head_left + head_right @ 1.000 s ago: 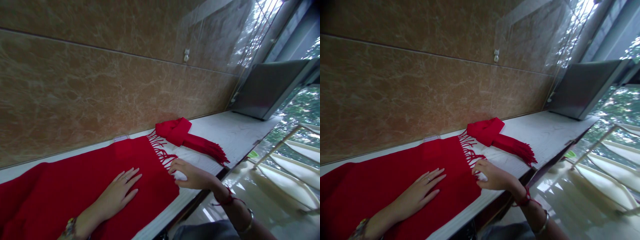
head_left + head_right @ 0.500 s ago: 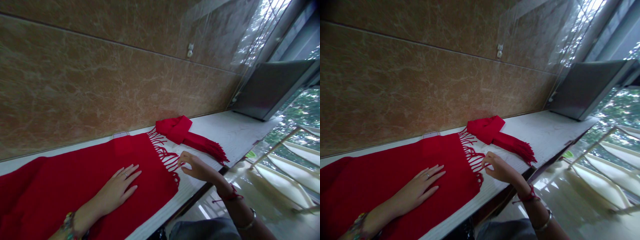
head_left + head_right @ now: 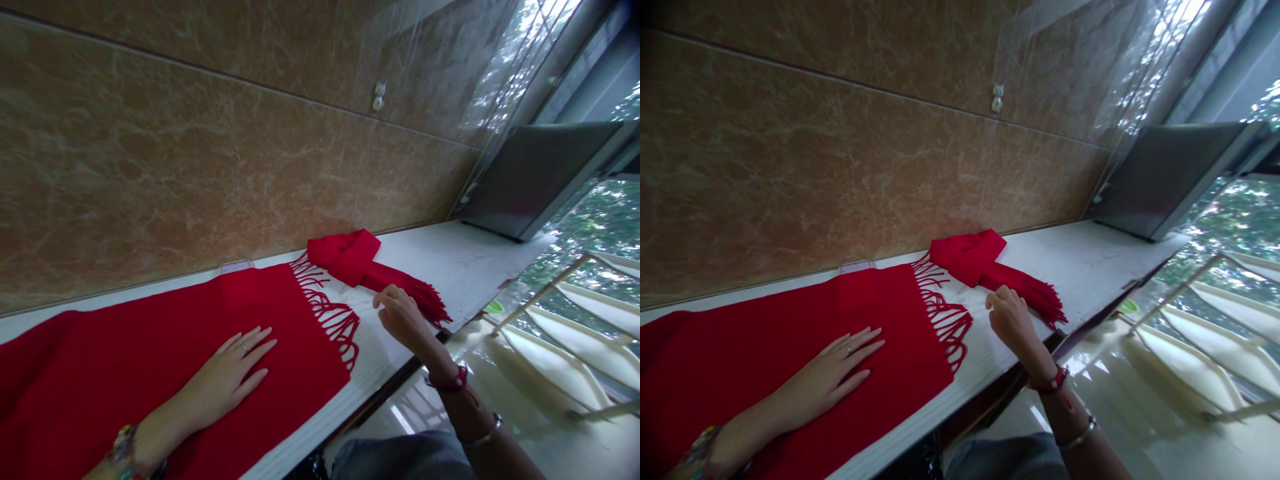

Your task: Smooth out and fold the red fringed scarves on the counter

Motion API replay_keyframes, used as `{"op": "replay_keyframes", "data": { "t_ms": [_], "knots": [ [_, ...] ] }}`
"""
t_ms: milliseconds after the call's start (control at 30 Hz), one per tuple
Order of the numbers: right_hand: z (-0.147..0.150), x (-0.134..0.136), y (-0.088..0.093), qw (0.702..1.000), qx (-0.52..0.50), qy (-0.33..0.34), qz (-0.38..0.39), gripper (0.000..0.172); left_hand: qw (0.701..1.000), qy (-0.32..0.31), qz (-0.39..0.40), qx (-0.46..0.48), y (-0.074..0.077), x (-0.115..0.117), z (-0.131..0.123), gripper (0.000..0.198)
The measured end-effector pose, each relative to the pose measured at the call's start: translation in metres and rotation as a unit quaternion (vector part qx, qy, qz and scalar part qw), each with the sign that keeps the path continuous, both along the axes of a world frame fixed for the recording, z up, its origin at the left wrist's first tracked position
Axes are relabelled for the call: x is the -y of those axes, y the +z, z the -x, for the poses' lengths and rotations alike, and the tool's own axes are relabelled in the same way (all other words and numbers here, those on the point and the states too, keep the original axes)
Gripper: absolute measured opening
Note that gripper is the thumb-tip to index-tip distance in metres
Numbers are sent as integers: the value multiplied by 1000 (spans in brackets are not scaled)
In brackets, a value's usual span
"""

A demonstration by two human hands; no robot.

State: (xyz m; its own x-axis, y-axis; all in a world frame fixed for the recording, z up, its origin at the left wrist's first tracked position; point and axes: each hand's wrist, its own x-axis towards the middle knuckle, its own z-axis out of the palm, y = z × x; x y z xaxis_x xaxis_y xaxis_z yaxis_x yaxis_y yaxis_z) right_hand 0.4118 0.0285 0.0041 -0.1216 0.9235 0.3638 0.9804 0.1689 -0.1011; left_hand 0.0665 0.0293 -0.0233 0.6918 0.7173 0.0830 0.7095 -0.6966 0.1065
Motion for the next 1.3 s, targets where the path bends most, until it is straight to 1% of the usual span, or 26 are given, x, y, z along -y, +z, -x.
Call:
{"op": "replay_keyframes", "data": {
  "t_ms": [33, 100, 133, 167, 200, 267, 333, 400, 433, 467, 500, 567, 633, 667, 700, 733, 767, 867, 900, 967, 1033, 1100, 1167, 1200, 1233, 1300],
  "knots": [
    [3, 4, 2, 998, -29, 64, 7, 21, 1000, 0, 2, 2, 0, 0, 0, 43],
    [17, 12, 3, 970, -71, 223, 66, 24, 1000, 1, 2, 9, 1, 0, -1, 43],
    [26, 15, 3, 952, -76, 277, 102, 23, 1000, 1, 2, 11, 1, 0, -2, 43],
    [33, 17, 2, 942, -71, 300, 131, 20, 1000, 2, 1, 13, 1, 0, -2, 43],
    [38, 17, 0, 942, -56, 296, 148, 17, 1000, 2, 1, 13, 2, 0, -2, 43],
    [37, 14, -4, 960, -10, 239, 146, 16, 1000, 1, -1, 12, 3, 0, -2, 42],
    [21, 7, -6, 980, 37, 154, 118, 16, 1000, -2, -3, 11, 4, 0, -2, 42],
    [1, 3, -5, 992, 63, 73, 86, 18, 1000, -4, -4, 10, 4, 1, -2, 42],
    [-6, 2, -3, 995, 59, 48, 67, 19, 1000, -3, -4, 9, 4, 1, -2, 42],
    [-10, 3, 0, 997, 44, 44, 49, 20, 1000, -2, -2, 8, 4, 1, -2, 43],
    [-9, 5, 4, 997, 18, 68, 36, 21, 1000, 1, -1, 7, 3, 1, -2, 43],
    [6, 12, 10, 983, -43, 176, 34, 22, 1000, 5, 2, 6, 2, 1, -2, 44],
    [28, 19, 11, 948, -73, 300, 77, 23, 1000, 8, 4, 5, 2, 1, -3, 44],
    [38, 20, 10, 931, -67, 343, 108, 24, 1000, 8, 5, 4, 2, 1, -2, 43],
    [44, 20, 8, 921, -53, 364, 131, 23, 1000, 7, 5, 3, 2, 1, -2, 43],
    [46, 17, 5, 920, -36, 364, 143, 22, 1000, 7, 5, 1, 2, 1, -2, 43],
    [42, 13, 1, 927, -19, 346, 142, 21, 1000, 8, 5, -2, 2, 1, -2, 43],
    [9, -4, -9, 967, 9, 237, 95, 21, 1000, 15, 2, -13, 2, 2, -2, 43],
    [-3, -8, -10, 975, 9, 206, 81, 23, 1000, 18, -1, -14, 2, 2, -2, 43],
    [-16, -10, -6, 982, -22, 182, 50, 25, 1000, 21, -4, -11, 1, 2, -2, 43],
    [-8, -1, 4, 972, -79, 219, 19, 26, 1000, 26, -4, -8, 0, 3, -2, 43],
    [16, 15, 14, 944, -120, 306, 24, 23, 999, 31, 0, -10, 0, 3, -2, 43],
    [42, 29, 19, 908, -109, 392, 104, 24, 999, 34, 3, -15, 2, 3, -2, 43],
    [51, 33, 19, 895, -98, 413, 136, 28, 999, 33, 5, -18, 3, 3, -3, 43],
    [54, 34, 17, 890, -86, 419, 159, 31, 999, 32, 6, -22, 4, 3, -3, 43],
    [45, 26, 8, 905, -67, 388, 163, 32, 999, 28, 7, -24, 6, 3, -3, 43]
  ]
}}
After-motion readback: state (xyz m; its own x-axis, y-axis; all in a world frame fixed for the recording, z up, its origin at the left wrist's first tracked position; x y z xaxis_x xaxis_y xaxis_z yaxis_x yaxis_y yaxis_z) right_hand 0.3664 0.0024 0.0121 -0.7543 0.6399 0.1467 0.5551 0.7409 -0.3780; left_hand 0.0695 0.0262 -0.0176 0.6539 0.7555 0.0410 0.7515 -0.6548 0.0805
